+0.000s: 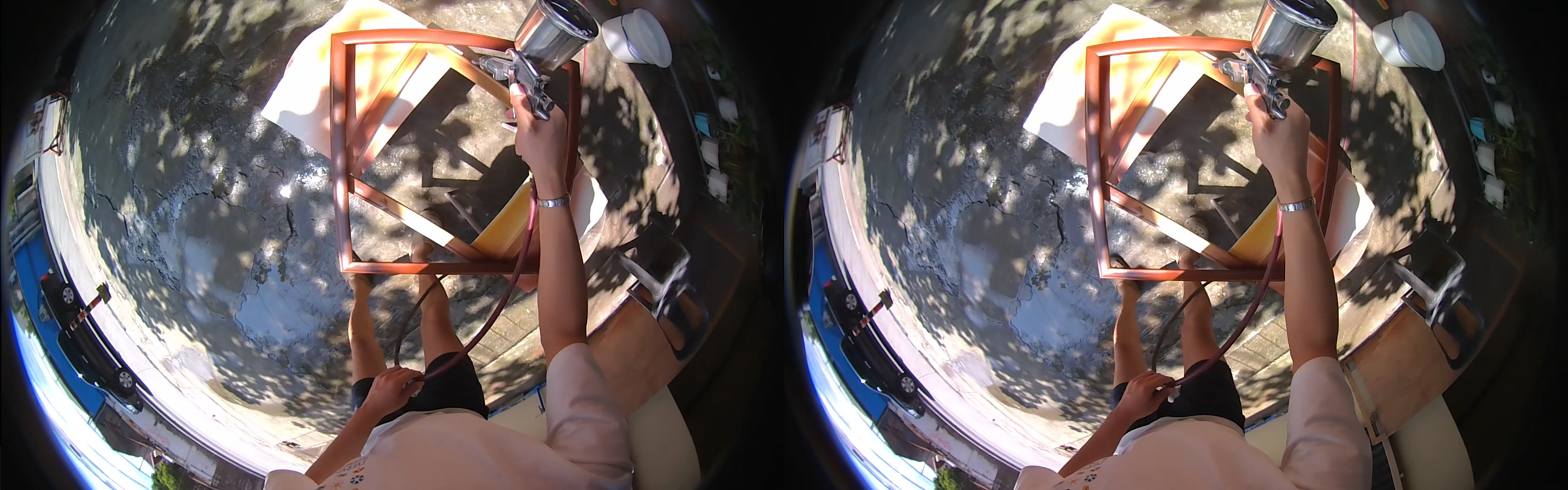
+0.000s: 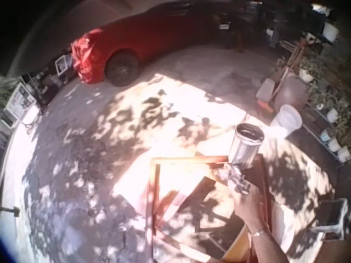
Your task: The person retrieves a spray gun, picks up a wooden frame, and places it on a stand. They then spray paint the frame with a handheld spray gun, moving around to cover different sides. After finishing, they place the frame back on the ground.
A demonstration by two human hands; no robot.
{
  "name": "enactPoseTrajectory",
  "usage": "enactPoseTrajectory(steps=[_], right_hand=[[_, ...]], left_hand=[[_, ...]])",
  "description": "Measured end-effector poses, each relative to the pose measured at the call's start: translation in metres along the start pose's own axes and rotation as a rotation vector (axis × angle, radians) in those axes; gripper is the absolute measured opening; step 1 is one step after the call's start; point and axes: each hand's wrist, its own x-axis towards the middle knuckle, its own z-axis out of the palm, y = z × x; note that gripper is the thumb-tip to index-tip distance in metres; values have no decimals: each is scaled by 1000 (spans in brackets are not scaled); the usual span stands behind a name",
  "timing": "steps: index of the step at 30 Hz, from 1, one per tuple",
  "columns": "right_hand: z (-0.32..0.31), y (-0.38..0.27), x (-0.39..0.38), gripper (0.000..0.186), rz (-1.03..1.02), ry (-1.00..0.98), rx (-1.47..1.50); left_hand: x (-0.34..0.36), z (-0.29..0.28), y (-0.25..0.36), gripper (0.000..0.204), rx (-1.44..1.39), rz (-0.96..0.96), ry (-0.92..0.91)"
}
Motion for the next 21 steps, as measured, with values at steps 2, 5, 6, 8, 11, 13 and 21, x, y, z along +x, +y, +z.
enactPoseTrajectory(steps=[2, 5, 6, 8, 11, 13, 21], right_hand=[[31, -9, 2, 41, 0, -59, 44], [75, -29, 3, 42, -60, -165, 4], [89, -28, 5, 42, -116, -200, 18], [111, -50, 0, 36, -220, -226, 190], [122, -67, -1, 34, -198, -310, 149], [123, -62, 3, 34, -217, -275, 50], [44, 2, 20, 29, -16, 39, -12]], left_hand=[[-5, -4, -3, 15, -34, -10, 32], [-8, -7, -3, 15, -58, -22, 97], [-8, -8, -3, 14, -58, -26, 118], [-10, -7, -5, 14, -93, -60, 138], [-9, -8, -4, 16, -103, -103, 129], [-8, -9, -3, 17, -100, -115, 113], [-1, -9, -3, 15, -44, -51, 72]])
